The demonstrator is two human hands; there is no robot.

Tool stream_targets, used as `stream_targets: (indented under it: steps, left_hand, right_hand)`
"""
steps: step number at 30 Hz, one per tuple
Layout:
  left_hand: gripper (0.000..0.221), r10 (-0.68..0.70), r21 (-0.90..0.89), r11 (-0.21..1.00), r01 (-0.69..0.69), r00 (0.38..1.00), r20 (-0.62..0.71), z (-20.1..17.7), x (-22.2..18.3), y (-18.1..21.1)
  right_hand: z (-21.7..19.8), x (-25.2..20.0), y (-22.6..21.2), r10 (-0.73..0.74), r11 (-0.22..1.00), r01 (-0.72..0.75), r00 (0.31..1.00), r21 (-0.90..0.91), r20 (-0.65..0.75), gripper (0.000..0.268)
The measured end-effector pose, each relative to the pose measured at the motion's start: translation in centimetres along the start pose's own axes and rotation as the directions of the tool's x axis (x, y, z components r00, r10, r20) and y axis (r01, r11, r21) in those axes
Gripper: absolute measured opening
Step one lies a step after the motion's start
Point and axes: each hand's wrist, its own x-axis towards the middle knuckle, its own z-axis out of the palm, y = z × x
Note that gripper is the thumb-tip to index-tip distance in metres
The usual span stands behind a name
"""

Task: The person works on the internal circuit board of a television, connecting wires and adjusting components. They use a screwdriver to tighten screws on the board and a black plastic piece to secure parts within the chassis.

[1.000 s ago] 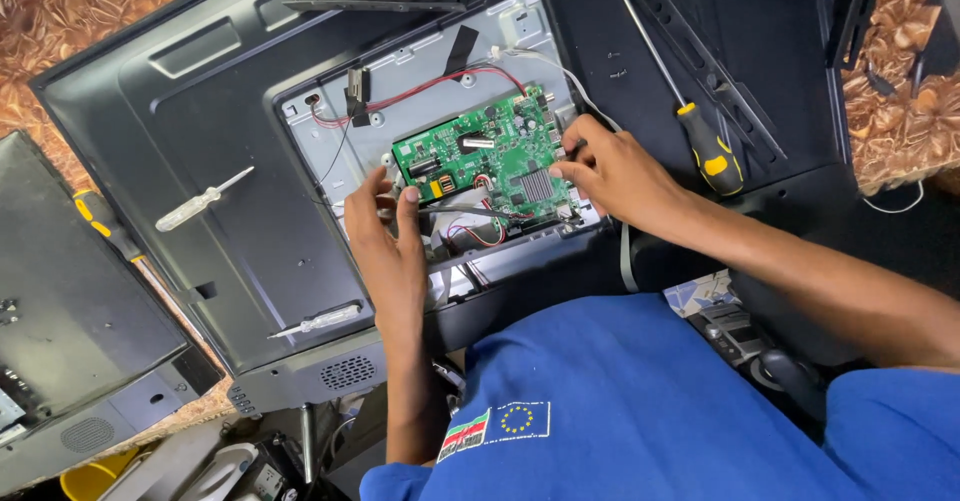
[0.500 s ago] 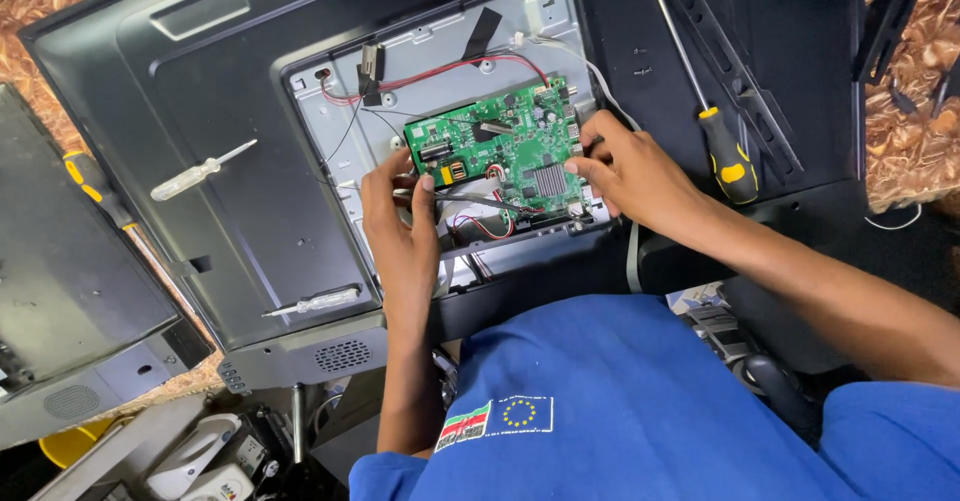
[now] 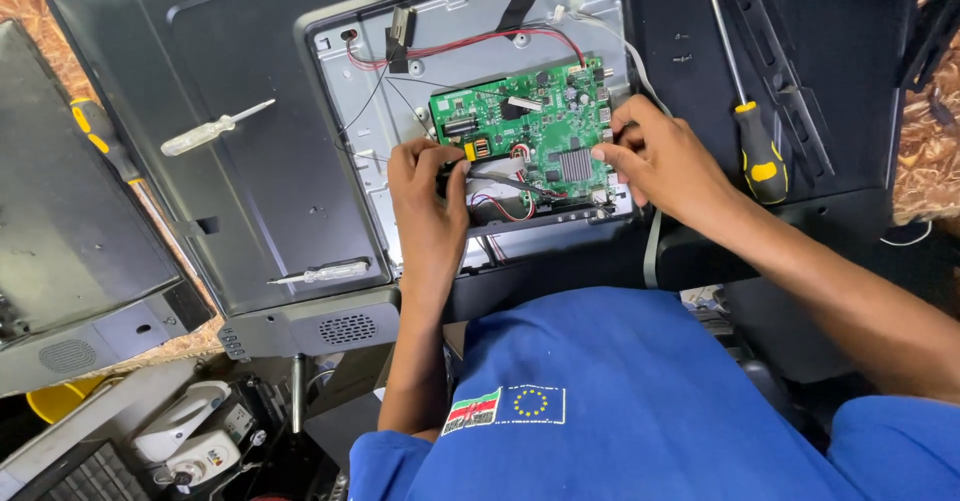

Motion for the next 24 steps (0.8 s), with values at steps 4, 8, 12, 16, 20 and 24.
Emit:
stream_targets:
  steps: [4,8,12,16,20,24]
  left_hand:
    - [0.022,0.041,0.054,0.998,-0.043,0.998,0.042,-0.6,0.0,0.3]
    - [0.047,0.097,0.069,0.992,-0.101,0.994,0.059,-0.4,-0.1,-0.6]
    - [0.050,0.113,0.101,0.988,-0.116,0.993,0.034,0.3,-0.2,-1.1]
    - [0.044,0.116,0.115,0.986,-0.120,0.993,0.037,0.2,-0.2,-1.0]
    - [0.044,0.104,0.118,0.987,-0.108,0.994,0.037,0.5,-0.4,-1.4]
    - [0.045,0.112,0.140,0.983,-0.118,0.993,0.044,0.6,-0.6,-1.6]
  right_hand:
    - [0.2,0.1,-0.1,0.008,0.999,-0.008,1.000,0.039,0.000,0.021]
    - [0.3,0.3,-0.3,0.026,0.996,-0.025,1.000,0.091,-0.004,0.022]
    - [0.5,0.6,0.5,0.070,0.984,-0.068,0.998,0.166,-0.006,0.022]
    - [0.6,0.6,0.6,0.063,0.979,-0.063,0.998,0.193,0.005,0.021]
    - [0.8,0.6,0.7,0.054,0.979,-0.051,0.998,0.195,-0.010,0.023]
    - [0.7,0.6,1.2,0.036,0.990,-0.035,0.999,0.140,-0.003,0.022]
